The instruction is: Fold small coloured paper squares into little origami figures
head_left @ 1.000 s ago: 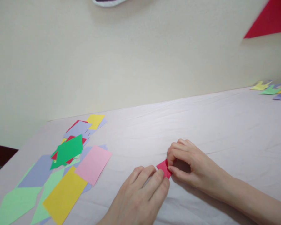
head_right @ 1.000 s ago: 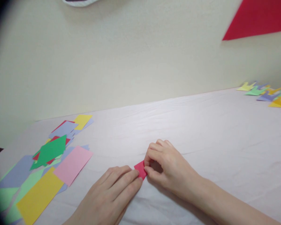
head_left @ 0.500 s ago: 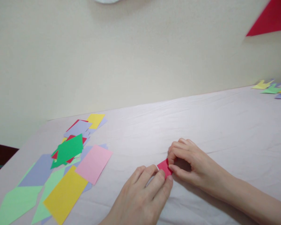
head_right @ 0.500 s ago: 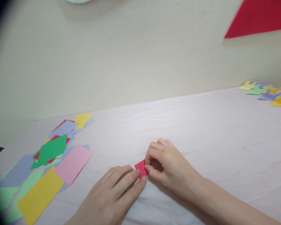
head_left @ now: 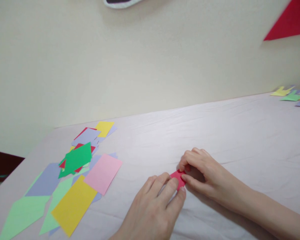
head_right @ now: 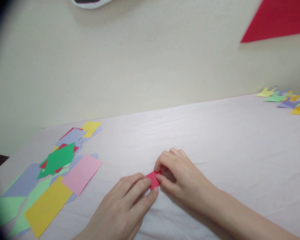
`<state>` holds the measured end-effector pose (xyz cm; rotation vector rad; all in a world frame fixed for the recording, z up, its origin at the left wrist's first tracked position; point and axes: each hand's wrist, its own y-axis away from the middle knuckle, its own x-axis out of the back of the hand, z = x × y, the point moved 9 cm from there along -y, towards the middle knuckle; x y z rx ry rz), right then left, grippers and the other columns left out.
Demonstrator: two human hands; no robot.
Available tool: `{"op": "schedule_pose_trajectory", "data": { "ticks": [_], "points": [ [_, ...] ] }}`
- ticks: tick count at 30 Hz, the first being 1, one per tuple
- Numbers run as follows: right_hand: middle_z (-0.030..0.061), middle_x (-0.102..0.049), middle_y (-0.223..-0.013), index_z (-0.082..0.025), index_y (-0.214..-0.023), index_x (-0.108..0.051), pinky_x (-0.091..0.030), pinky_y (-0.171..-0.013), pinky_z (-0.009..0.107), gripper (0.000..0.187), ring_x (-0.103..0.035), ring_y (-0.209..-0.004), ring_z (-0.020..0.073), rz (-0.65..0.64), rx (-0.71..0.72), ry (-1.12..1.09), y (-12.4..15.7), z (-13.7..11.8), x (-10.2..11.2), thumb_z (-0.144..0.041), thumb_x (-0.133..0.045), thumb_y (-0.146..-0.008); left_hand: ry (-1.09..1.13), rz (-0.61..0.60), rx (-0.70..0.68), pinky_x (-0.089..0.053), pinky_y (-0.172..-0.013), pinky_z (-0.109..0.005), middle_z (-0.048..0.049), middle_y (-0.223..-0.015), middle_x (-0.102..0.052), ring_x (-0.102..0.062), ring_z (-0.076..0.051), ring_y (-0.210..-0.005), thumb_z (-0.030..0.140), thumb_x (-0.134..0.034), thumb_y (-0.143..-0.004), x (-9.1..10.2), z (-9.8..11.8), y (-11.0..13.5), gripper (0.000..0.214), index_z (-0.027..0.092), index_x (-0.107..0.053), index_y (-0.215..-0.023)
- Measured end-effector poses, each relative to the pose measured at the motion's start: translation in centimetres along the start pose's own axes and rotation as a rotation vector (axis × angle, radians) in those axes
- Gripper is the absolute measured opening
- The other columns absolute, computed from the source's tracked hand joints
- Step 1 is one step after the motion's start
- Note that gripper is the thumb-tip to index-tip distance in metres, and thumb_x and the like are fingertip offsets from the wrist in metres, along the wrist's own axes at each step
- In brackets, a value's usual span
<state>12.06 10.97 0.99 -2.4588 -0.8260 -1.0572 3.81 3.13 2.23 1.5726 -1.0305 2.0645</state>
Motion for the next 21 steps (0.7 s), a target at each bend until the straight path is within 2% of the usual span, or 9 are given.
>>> {"op": "schedule_pose_trajectory", "data": {
  "ticks": [4,10,17,21],
  "points": [
    [0.0008,-0.061,-0.084,-0.021,-0.083,-0.054,-0.039,-0.075,0.035,0.018,-0.051,-0.082,0.0200,-0.008,0.003,-0.001,0.1,-0.3,0.0,-0.003,-0.056,-0.080,-0.007,0.007,-0.003,-0.055,-0.086,-0.039,-0.0112,-0.126,-0.062,-0.055,-0.028,-0.115,0.015,-0.041,-0.096,0.2,-0.1,-0.1,0.028,0.012,-0.061,-0.115],
    [0.0017,-0.061,-0.087,-0.022,-0.086,-0.055,-0.040,-0.076,0.035,0.021,-0.051,-0.085,0.0210,-0.004,-0.040,0.015,0.4,-0.5,0.0,-0.004,-0.059,-0.075,0.042,-0.038,0.027,-0.056,-0.088,-0.042,-0.0137,-0.129,-0.060,-0.056,-0.028,-0.117,0.013,-0.041,-0.093,0.2,-0.4,-0.1,0.032,0.014,-0.060,-0.118],
    [0.0028,-0.061,-0.091,-0.022,-0.091,-0.055,-0.042,-0.078,0.036,0.024,-0.050,-0.087,0.0209,-0.002,-0.051,-0.057,0.3,0.3,-0.1,-0.002,-0.053,-0.078,0.084,-0.086,0.020,-0.052,-0.094,-0.042,-0.0140,-0.137,-0.056,-0.050,-0.027,-0.128,0.006,-0.042,-0.086,-0.1,-0.5,0.0,0.038,0.014,-0.059,-0.119],
    [0.0021,-0.058,-0.086,-0.021,-0.090,-0.056,-0.042,-0.076,0.035,0.032,-0.051,-0.085,0.0202,0.019,-0.083,-0.113,0.3,1.1,0.1,0.004,-0.045,-0.074,0.086,-0.107,0.007,-0.051,-0.096,-0.042,-0.0139,-0.139,-0.055,-0.050,-0.027,-0.129,0.005,-0.040,-0.085,-0.4,-0.5,0.0,0.038,0.014,-0.060,-0.116]
  ]
}}
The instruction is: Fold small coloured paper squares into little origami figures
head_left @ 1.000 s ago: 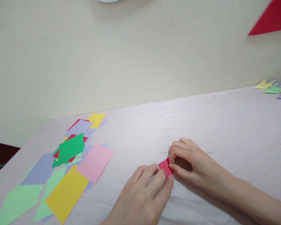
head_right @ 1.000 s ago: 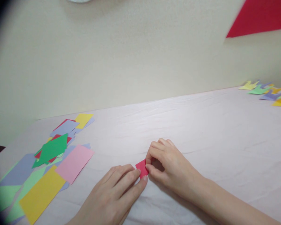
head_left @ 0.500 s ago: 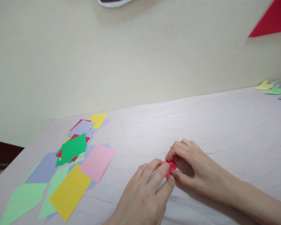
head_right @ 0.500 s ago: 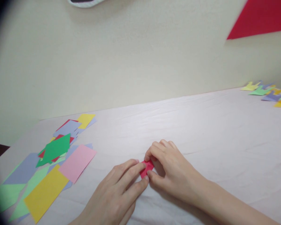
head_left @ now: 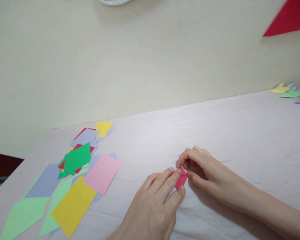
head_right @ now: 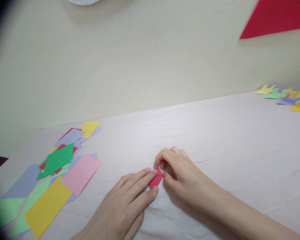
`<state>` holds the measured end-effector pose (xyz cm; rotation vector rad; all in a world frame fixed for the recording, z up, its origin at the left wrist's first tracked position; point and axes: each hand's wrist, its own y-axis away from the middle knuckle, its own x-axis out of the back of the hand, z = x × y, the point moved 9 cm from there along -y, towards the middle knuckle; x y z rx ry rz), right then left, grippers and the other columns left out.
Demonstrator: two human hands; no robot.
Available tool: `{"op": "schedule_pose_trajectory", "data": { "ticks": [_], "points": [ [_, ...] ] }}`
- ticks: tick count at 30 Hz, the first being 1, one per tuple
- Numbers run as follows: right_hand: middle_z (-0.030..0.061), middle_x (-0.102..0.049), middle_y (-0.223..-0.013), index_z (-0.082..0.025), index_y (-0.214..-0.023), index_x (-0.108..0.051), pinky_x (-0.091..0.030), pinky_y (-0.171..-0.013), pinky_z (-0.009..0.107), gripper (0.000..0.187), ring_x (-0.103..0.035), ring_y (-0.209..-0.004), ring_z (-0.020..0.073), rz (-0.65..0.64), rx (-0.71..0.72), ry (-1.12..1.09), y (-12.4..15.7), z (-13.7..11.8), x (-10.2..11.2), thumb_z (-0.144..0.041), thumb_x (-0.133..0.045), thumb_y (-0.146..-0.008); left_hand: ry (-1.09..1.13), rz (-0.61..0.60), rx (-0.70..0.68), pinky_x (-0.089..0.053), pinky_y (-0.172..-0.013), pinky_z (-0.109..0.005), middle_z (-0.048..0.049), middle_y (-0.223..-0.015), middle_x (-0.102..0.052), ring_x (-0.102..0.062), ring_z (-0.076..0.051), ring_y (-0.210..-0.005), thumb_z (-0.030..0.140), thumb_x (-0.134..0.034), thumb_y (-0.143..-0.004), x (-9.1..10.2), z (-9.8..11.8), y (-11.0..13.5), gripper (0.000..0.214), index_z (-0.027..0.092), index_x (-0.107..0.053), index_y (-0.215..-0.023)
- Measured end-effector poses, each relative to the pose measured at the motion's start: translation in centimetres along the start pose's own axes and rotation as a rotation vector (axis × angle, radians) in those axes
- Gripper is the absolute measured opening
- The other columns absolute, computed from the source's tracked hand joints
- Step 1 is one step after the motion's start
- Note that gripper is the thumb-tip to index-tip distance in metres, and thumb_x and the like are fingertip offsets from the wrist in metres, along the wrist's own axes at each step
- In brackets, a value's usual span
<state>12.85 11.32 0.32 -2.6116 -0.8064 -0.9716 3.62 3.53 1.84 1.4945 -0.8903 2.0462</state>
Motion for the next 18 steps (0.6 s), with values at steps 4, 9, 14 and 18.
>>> {"op": "schedule_pose_trajectory", "data": {
  "ticks": [4,9,14,18],
  "points": [
    [0.0021,-0.057,-0.084,-0.021,-0.089,-0.055,-0.043,-0.073,0.033,0.032,-0.053,-0.083,0.0196,0.030,-0.020,-0.077,0.1,0.4,0.3,0.003,-0.041,-0.074,-0.038,0.002,0.006,-0.052,-0.094,-0.041,-0.0143,-0.138,-0.056,-0.051,-0.026,-0.128,0.007,-0.040,-0.087,-0.4,0.0,0.2,0.037,0.015,-0.060,-0.117],
    [0.0039,-0.059,-0.088,-0.021,-0.089,-0.055,-0.042,-0.076,0.037,0.014,-0.051,-0.084,0.0216,0.049,0.026,0.008,0.0,-0.2,0.2,-0.009,-0.050,-0.083,-0.127,0.066,0.003,-0.054,-0.088,-0.042,-0.0159,-0.135,-0.058,-0.056,-0.028,-0.120,0.007,-0.045,-0.085,-0.6,0.5,0.4,0.040,0.014,-0.058,-0.122],
    [0.0053,-0.059,-0.095,-0.021,-0.095,-0.052,-0.040,-0.080,0.039,0.017,-0.049,-0.090,0.0229,0.041,0.036,0.073,0.3,-0.7,-0.2,-0.010,-0.056,-0.082,-0.080,0.126,0.077,-0.057,-0.085,-0.037,-0.0158,-0.126,-0.064,-0.061,-0.024,-0.111,0.005,-0.042,-0.082,0.1,0.2,0.4,0.045,0.007,-0.050,-0.127],
    [0.0047,-0.057,-0.099,-0.021,-0.099,-0.051,-0.038,-0.082,0.041,0.028,-0.047,-0.091,0.0236,0.018,0.027,0.131,0.8,-1.2,-0.5,-0.011,-0.062,-0.074,-0.049,0.140,0.157,-0.057,-0.084,-0.033,-0.0182,-0.119,-0.066,-0.062,-0.023,-0.109,0.006,-0.041,-0.079,0.2,-0.2,0.5,0.053,0.004,-0.042,-0.132]
  ]
}}
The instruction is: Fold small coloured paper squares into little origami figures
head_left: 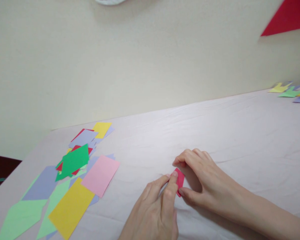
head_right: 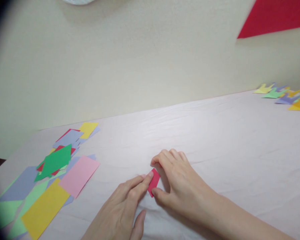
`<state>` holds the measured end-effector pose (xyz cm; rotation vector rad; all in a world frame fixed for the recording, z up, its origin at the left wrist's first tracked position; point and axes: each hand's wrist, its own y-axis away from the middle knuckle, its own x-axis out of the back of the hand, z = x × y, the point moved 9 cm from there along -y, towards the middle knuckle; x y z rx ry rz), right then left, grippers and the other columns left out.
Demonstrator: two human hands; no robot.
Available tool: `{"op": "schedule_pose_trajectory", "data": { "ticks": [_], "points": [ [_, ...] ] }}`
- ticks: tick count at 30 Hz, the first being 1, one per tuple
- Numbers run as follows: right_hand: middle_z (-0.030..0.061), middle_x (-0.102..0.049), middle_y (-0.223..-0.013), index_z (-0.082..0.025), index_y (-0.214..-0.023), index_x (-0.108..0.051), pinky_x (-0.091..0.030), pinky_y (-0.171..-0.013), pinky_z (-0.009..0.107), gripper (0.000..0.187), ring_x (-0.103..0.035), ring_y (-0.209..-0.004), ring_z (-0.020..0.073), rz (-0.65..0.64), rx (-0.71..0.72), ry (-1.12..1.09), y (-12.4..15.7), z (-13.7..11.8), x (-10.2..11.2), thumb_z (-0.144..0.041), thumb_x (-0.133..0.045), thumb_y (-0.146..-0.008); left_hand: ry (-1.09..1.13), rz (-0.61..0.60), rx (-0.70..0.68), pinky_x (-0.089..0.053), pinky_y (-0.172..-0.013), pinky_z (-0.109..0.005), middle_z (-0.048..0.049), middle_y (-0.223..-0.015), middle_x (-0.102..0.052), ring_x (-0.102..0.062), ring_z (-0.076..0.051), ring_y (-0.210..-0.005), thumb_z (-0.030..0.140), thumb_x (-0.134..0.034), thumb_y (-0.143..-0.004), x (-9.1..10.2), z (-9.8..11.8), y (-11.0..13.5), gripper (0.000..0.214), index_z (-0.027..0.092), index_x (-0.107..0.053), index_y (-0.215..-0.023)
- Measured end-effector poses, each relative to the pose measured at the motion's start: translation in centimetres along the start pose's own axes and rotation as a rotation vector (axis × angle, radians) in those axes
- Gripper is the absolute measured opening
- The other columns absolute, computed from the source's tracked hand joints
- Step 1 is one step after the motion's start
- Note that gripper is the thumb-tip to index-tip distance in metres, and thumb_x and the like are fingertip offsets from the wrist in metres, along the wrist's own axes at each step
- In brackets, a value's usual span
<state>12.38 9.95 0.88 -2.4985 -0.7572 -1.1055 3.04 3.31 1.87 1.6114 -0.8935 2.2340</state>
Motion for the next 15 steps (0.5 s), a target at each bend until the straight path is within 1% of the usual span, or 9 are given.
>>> {"op": "schedule_pose_trajectory", "data": {
  "ticks": [3,6,8,9,10,12,14,15],
  "points": [
    [0.0051,-0.055,-0.102,-0.020,-0.101,-0.051,-0.036,-0.083,0.043,0.034,-0.045,-0.092,0.0246,-0.032,0.007,0.025,0.29,-0.35,-0.38,-0.011,-0.064,-0.070,-0.052,-0.004,-0.050,-0.057,-0.083,-0.033,-0.0166,-0.119,-0.066,-0.062,-0.023,-0.106,0.003,-0.040,-0.078,-0.15,0.46,-0.09,0.052,0.004,-0.045,-0.129],
    [0.0058,-0.055,-0.104,-0.020,-0.103,-0.051,-0.036,-0.084,0.043,0.038,-0.045,-0.094,0.0251,-0.027,0.008,0.027,0.49,-0.44,-0.59,-0.012,-0.066,-0.069,-0.146,-0.009,-0.114,-0.057,-0.075,-0.035,-0.0164,-0.117,-0.067,-0.063,-0.025,-0.095,0.003,-0.040,-0.078,-0.24,0.97,-0.21,0.047,0.007,-0.052,-0.124],
    [0.0061,-0.055,-0.104,-0.020,-0.102,-0.051,-0.036,-0.085,0.043,0.038,-0.045,-0.095,0.0255,-0.007,0.013,0.029,0.59,-0.53,-0.60,-0.013,-0.067,-0.069,-0.194,-0.015,-0.097,-0.055,-0.070,-0.036,-0.0158,-0.110,-0.069,-0.063,-0.024,-0.085,0.004,-0.040,-0.079,-0.16,0.78,-0.27,0.045,0.009,-0.055,-0.122],
    [0.0062,-0.055,-0.105,-0.020,-0.102,-0.051,-0.036,-0.086,0.043,0.036,-0.045,-0.096,0.0257,0.004,0.019,0.028,0.64,-0.60,-0.57,-0.013,-0.068,-0.070,-0.203,-0.009,-0.086,-0.053,-0.071,-0.037,-0.0154,-0.107,-0.069,-0.063,-0.024,-0.084,0.006,-0.041,-0.080,-0.01,0.67,-0.28,0.044,0.010,-0.056,-0.121],
    [0.0064,-0.055,-0.105,-0.020,-0.102,-0.051,-0.036,-0.086,0.043,0.034,-0.045,-0.096,0.0258,0.011,0.029,0.027,0.68,-0.69,-0.56,-0.013,-0.067,-0.072,-0.201,-0.001,-0.083,-0.052,-0.073,-0.038,-0.0153,-0.108,-0.068,-0.062,-0.025,-0.087,0.007,-0.041,-0.082,0.20,0.61,-0.28,0.042,0.010,-0.057,-0.120],
    [0.0070,-0.055,-0.106,-0.020,-0.102,-0.051,-0.037,-0.087,0.043,0.031,-0.046,-0.097,0.0258,0.020,0.050,0.020,0.73,-0.82,-0.48,-0.011,-0.063,-0.075,-0.171,-0.007,-0.093,-0.049,-0.084,-0.040,-0.0158,-0.120,-0.064,-0.059,-0.027,-0.103,0.011,-0.042,-0.086,0.46,0.51,-0.29,0.038,0.009,-0.057,-0.120],
    [0.0074,-0.055,-0.106,-0.021,-0.102,-0.051,-0.037,-0.088,0.043,0.031,-0.046,-0.099,0.0255,0.023,0.074,0.006,0.74,-0.90,-0.36,-0.006,-0.059,-0.076,-0.118,-0.045,-0.113,-0.044,-0.094,-0.041,-0.0138,-0.133,-0.058,-0.052,-0.027,-0.119,0.015,-0.045,-0.089,0.49,0.35,-0.39,0.034,0.011,-0.057,-0.121],
    [0.0074,-0.055,-0.107,-0.021,-0.102,-0.051,-0.037,-0.088,0.043,0.031,-0.046,-0.099,0.0254,0.026,0.088,-0.002,0.74,-0.95,-0.28,-0.005,-0.057,-0.076,-0.085,-0.071,-0.118,-0.043,-0.097,-0.040,-0.0120,-0.135,-0.057,-0.050,-0.026,-0.121,0.017,-0.046,-0.090,0.44,0.19,-0.47,0.033,0.012,-0.057,-0.121]
  ]
}}
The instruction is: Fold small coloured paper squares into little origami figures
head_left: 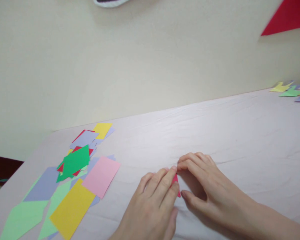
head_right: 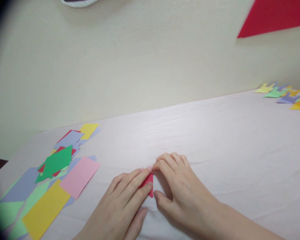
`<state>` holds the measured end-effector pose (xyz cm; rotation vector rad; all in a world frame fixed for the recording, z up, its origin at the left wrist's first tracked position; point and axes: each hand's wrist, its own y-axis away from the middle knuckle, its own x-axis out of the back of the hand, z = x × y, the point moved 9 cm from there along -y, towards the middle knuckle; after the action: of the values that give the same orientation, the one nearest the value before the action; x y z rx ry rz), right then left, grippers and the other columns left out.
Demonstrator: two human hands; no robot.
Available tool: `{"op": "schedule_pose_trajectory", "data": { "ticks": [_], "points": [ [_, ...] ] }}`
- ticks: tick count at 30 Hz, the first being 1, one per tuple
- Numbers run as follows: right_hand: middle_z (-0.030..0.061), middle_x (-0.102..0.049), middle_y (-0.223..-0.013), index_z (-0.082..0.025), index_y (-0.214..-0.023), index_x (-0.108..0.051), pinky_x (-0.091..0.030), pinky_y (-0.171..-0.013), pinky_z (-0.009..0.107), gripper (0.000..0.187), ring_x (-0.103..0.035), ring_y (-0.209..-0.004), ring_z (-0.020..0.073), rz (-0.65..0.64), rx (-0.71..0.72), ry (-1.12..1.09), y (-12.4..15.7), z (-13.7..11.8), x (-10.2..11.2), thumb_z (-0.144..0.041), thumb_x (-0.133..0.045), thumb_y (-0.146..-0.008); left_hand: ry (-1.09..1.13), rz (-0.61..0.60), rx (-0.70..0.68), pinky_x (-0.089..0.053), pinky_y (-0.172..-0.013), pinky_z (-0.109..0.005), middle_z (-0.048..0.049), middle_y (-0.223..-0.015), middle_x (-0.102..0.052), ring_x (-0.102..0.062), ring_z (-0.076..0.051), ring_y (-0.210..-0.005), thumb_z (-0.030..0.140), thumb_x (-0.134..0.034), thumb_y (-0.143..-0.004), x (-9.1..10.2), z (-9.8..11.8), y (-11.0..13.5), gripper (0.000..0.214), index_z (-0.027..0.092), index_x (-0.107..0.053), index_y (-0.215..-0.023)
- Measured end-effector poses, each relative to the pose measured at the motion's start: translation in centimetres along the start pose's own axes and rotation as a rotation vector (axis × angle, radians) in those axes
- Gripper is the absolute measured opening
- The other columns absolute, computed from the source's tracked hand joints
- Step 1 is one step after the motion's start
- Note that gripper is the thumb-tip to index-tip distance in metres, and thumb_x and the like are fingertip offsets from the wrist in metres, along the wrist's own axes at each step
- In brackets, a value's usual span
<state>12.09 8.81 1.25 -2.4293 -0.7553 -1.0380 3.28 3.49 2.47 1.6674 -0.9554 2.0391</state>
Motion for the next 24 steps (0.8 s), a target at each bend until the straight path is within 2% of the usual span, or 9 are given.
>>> {"op": "schedule_pose_trajectory", "data": {
  "ticks": [4,8,12,15,18,21,24],
  "points": [
    [0.0068,-0.057,-0.104,-0.020,-0.100,-0.052,-0.038,-0.085,0.041,0.028,-0.047,-0.098,0.0237,0.034,0.047,-0.027,0.1,-0.3,0.5,-0.002,-0.053,-0.079,0.111,-0.038,0.017,-0.045,-0.092,-0.039,-0.0091,-0.120,-0.064,-0.057,-0.024,-0.106,0.015,-0.048,-0.091,0.1,-0.8,-0.3,0.029,0.016,-0.058,-0.118],
    [0.0036,-0.059,-0.095,-0.020,-0.093,-0.057,-0.037,-0.081,0.037,0.017,-0.049,-0.090,0.0212,0.026,0.101,-0.051,0.2,-1.1,0.4,-0.007,-0.060,-0.083,0.099,0.006,0.076,-0.049,-0.078,-0.039,-0.0099,-0.100,-0.065,-0.058,-0.024,-0.088,0.015,-0.047,-0.093,0.6,-1.3,-0.2,0.024,0.014,-0.058,-0.115],
    [0.0006,-0.061,-0.086,-0.020,-0.087,-0.061,-0.036,-0.077,0.034,0.010,-0.049,-0.084,0.0186,0.001,0.118,-0.072,0.2,-1.3,0.0,-0.011,-0.065,-0.086,0.101,0.043,0.079,-0.047,-0.070,-0.038,-0.0091,-0.090,-0.063,-0.056,-0.024,-0.081,0.018,-0.048,-0.094,0.9,-1.1,-0.1,0.016,0.013,-0.059,-0.106],
    [-0.0008,-0.061,-0.080,-0.020,-0.081,-0.062,-0.034,-0.074,0.032,0.012,-0.048,-0.079,0.0166,0.008,0.132,-0.078,0.2,-1.3,-0.2,-0.011,-0.061,-0.089,0.134,0.066,0.082,-0.045,-0.068,-0.035,-0.0067,-0.084,-0.061,-0.055,-0.021,-0.077,0.018,-0.048,-0.094,1.0,-1.2,0.1,0.011,0.016,-0.059,-0.092],
    [-0.0008,-0.061,-0.078,-0.020,-0.080,-0.062,-0.034,-0.072,0.031,0.014,-0.047,-0.077,0.0163,0.018,0.151,-0.073,0.2,-1.3,-0.2,-0.010,-0.059,-0.091,0.201,0.079,0.098,-0.043,-0.070,-0.033,-0.0052,-0.085,-0.061,-0.054,-0.020,-0.078,0.016,-0.048,-0.095,1.0,-1.5,0.1,0.012,0.017,-0.058,-0.088],
    [-0.0004,-0.060,-0.075,-0.019,-0.078,-0.062,-0.033,-0.072,0.032,0.017,-0.047,-0.076,0.0167,0.011,0.144,-0.065,0.2,-1.2,-0.2,-0.010,-0.056,-0.091,0.358,0.082,0.189,-0.043,-0.072,-0.032,-0.0034,-0.086,-0.060,-0.053,-0.019,-0.080,0.013,-0.050,-0.094,0.6,-2.5,0.0,0.011,0.019,-0.058,-0.088],
    [-0.0003,-0.059,-0.075,-0.019,-0.075,-0.060,-0.034,-0.073,0.033,0.016,-0.047,-0.077,0.0172,-0.012,0.071,-0.083,0.0,-0.7,-0.2,-0.009,-0.059,-0.088,0.488,0.077,0.326,-0.042,-0.074,-0.032,-0.0021,-0.087,-0.058,-0.052,-0.019,-0.084,0.012,-0.057,-0.091,-0.1,-3.8,0.1,0.011,0.020,-0.056,-0.083]
  ]
}}
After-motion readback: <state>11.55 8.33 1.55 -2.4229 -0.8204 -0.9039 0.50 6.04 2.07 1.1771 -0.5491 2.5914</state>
